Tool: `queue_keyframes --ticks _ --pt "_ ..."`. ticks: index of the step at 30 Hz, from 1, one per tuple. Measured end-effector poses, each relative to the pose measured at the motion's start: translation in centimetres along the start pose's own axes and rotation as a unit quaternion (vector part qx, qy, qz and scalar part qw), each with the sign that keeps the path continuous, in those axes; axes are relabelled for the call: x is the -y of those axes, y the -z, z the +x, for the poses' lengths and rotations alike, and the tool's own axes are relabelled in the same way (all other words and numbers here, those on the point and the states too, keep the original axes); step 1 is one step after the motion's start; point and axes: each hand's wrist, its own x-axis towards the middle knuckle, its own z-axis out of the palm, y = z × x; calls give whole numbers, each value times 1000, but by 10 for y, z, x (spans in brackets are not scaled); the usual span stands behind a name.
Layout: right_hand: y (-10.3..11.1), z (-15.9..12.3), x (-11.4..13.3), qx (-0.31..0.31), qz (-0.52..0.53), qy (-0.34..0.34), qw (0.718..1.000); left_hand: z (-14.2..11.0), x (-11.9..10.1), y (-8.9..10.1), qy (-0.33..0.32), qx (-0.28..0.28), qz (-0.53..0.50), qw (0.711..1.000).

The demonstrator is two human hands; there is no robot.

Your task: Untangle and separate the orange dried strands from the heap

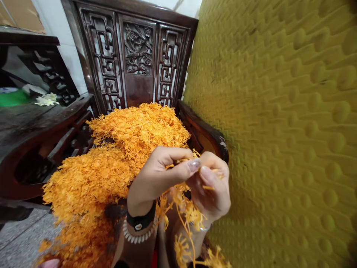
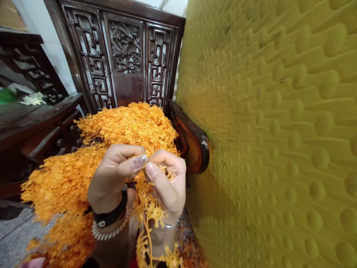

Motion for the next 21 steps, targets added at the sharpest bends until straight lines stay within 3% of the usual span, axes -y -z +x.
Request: queue_keyframes --ticks 3,7,13,21 --pt "-9 -3 0 -14 73 19 997 1 3 -3 15 22 -90 996" --pt "-15 -3 0 -38 65 42 996 5 7 -4 15 17 -160 987" --pt "-17 -4 -4 -66 56 64 994 4 2 -10 42 -38 -141 988" --pt "-24 -10 -2 -116 29 74 990 -1 -3 -16 65 -36 -162 984"
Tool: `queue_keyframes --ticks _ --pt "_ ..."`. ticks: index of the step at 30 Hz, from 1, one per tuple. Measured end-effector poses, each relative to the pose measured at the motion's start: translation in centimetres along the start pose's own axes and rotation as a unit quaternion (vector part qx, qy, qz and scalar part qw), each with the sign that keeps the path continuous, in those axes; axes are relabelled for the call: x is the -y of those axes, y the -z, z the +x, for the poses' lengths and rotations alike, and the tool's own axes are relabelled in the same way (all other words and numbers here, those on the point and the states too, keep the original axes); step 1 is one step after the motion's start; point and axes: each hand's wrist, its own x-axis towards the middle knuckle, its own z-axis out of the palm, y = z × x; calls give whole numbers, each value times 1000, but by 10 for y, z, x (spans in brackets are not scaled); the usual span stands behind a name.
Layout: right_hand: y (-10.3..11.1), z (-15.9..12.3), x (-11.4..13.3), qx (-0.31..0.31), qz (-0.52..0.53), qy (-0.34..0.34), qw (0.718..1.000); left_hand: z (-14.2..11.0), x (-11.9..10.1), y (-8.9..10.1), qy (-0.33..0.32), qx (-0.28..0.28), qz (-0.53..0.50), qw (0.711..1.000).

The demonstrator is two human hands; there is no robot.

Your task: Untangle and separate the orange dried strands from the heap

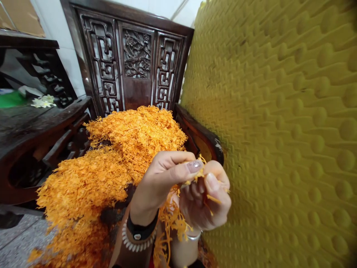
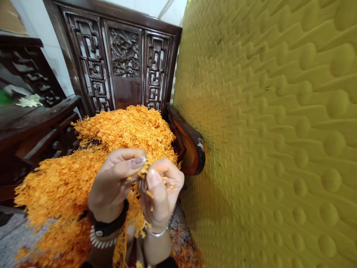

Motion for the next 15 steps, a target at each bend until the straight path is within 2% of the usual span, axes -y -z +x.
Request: queue_keyframes --ticks 4,7,10,12,15 --pt "-2 4 1 -6 11 -3 1000 2 9 -12 -15 -34 -37 999" --pt "-1 10 2 -26 23 17 999 12 16 -17 -63 -118 -66 989" --pt "2 14 2 -34 46 18 998 28 20 -11 -105 -200 -102 969" --pt "2 16 -1 -14 52 -16 998 34 23 -6 -103 -212 -70 969" --pt "2 17 -4 3 54 -29 998 33 26 -5 -112 -186 17 976"
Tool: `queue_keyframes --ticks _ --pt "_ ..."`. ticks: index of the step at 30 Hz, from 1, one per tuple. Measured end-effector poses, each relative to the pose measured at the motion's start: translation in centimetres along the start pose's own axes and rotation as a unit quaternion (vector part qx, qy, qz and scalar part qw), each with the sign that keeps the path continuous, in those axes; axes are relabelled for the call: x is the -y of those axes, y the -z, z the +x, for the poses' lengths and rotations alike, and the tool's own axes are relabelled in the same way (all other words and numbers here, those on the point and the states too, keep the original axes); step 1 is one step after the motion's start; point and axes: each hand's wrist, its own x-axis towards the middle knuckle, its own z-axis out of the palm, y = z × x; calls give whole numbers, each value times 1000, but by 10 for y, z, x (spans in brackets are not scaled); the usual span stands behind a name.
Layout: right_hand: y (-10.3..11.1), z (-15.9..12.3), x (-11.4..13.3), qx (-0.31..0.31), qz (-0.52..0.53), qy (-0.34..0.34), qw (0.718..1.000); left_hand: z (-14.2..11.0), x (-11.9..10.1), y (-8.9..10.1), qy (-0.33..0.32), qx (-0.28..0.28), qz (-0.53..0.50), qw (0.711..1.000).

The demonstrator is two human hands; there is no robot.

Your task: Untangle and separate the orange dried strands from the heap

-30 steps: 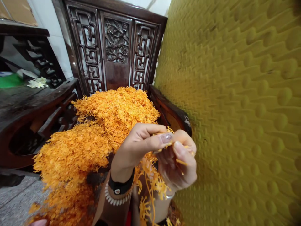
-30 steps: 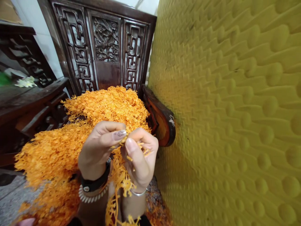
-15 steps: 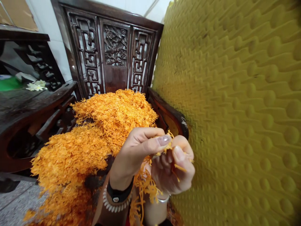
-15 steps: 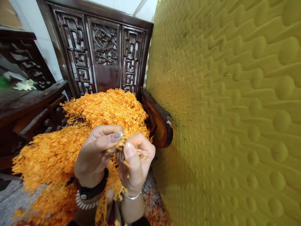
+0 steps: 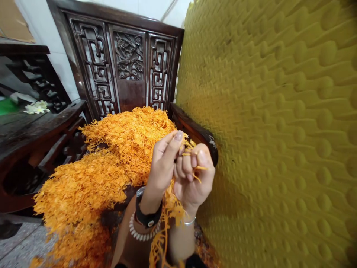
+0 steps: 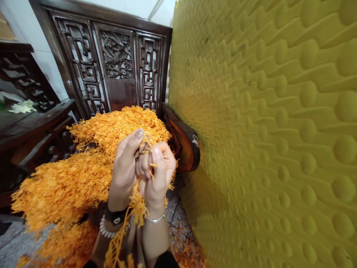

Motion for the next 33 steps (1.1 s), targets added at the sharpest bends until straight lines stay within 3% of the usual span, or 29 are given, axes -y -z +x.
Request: queue_keyframes --ticks 7,10,12,13,14,15,16,17,18,19,20,22,23,24,25,27,30,33 --pt "8 5 22 -30 8 86 996 -17 -8 -2 -72 69 92 991" --pt "19 10 32 13 157 103 982 -16 -10 -1 -68 73 103 990" --pt "29 15 33 60 340 82 935 -16 -11 -1 -64 68 108 990" --pt "34 16 33 82 450 72 886 -16 -12 -1 -64 64 109 990" --pt "38 17 31 95 570 65 813 -17 -13 -2 -62 61 108 990" --pt "42 18 30 108 708 54 696 -18 -13 -3 -59 58 107 991" --pt "45 18 29 110 826 47 551 -19 -14 -5 -55 57 107 991" --pt "47 18 28 95 900 47 423 -20 -15 -6 -50 58 108 991" --pt "48 18 28 75 930 54 356 -21 -16 -7 -46 59 109 991" --pt "49 19 28 52 925 61 373 -22 -17 -8 -43 59 111 991" --pt "50 19 29 25 879 68 471 -22 -17 -8 -41 57 113 991" --pt "50 21 31 -11 642 82 762 -23 -17 -8 -41 56 118 991" --pt "49 22 32 -10 500 75 863 -22 -16 -7 -45 56 122 990" --pt "47 22 33 -2 362 67 930 -22 -16 -6 -49 57 129 989" --pt "44 21 33 9 238 61 969 -21 -15 -4 -56 60 136 987" --pt "36 18 31 29 56 41 997 -20 -15 -2 -78 58 153 984" --pt "23 10 25 34 -61 -4 998 -19 -17 0 -122 39 170 977" --pt "15 3 19 72 -78 -43 993 -17 -19 2 -161 17 152 975"
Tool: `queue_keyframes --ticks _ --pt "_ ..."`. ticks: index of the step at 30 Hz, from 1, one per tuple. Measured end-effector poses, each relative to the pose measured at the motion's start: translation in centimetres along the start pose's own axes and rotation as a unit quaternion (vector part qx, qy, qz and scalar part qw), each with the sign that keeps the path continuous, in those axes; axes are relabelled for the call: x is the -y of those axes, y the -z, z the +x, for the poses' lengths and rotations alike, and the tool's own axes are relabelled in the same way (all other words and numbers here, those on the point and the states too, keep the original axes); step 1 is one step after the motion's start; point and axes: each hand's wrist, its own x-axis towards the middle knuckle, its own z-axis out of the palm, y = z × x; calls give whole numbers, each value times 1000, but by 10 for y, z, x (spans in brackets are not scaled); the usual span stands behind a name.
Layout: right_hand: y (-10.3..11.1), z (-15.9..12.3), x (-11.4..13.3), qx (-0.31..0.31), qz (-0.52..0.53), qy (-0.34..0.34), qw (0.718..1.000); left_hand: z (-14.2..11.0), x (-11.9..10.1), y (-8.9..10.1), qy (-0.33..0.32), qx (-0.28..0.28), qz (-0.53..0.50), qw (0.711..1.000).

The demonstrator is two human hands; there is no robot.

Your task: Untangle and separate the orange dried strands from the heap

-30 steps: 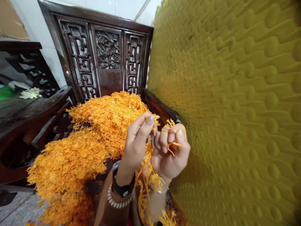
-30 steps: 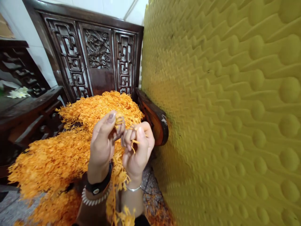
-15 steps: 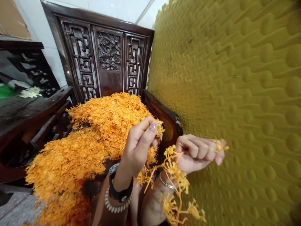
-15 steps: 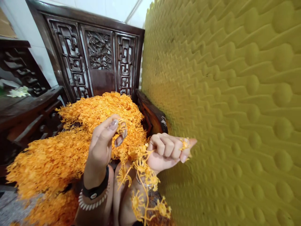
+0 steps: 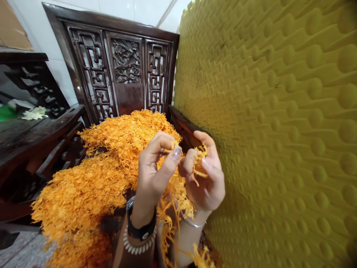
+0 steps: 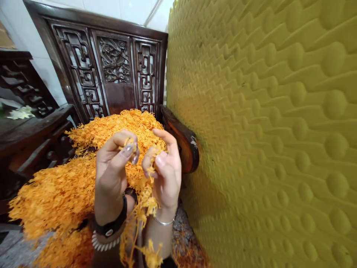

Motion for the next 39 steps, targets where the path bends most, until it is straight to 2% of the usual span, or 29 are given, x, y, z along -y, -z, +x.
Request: queue_keyframes --ticks 4,9,12,15,19,24,27,29,32,35,39 --pt "-4 -4 -5 42 -16 -27 999 3 2 5 1 -43 -36 998" --pt "-3 -5 -5 13 -77 -64 995 8 3 9 -36 -112 -90 989" --pt "-1 -4 -4 -1 -91 -63 994 10 4 11 -18 -119 -133 984" --pt "2 -2 -4 -13 -120 -69 990 11 5 13 3 -75 -116 990" --pt "6 -3 -2 10 -205 -72 976 9 8 16 58 59 -6 997" --pt "9 -7 3 53 -321 -63 944 11 8 24 68 174 173 967" --pt "11 -8 3 42 -361 -59 930 13 7 28 80 192 227 951" --pt "12 -8 4 47 -384 -62 920 13 7 29 80 179 209 958" --pt "13 -8 7 96 -393 -75 911 12 7 31 77 161 143 974" --pt "12 -9 9 132 -307 -70 940 10 5 33 106 190 38 975" --pt "12 -13 5 143 -135 -50 979 2 3 29 149 230 -86 958"
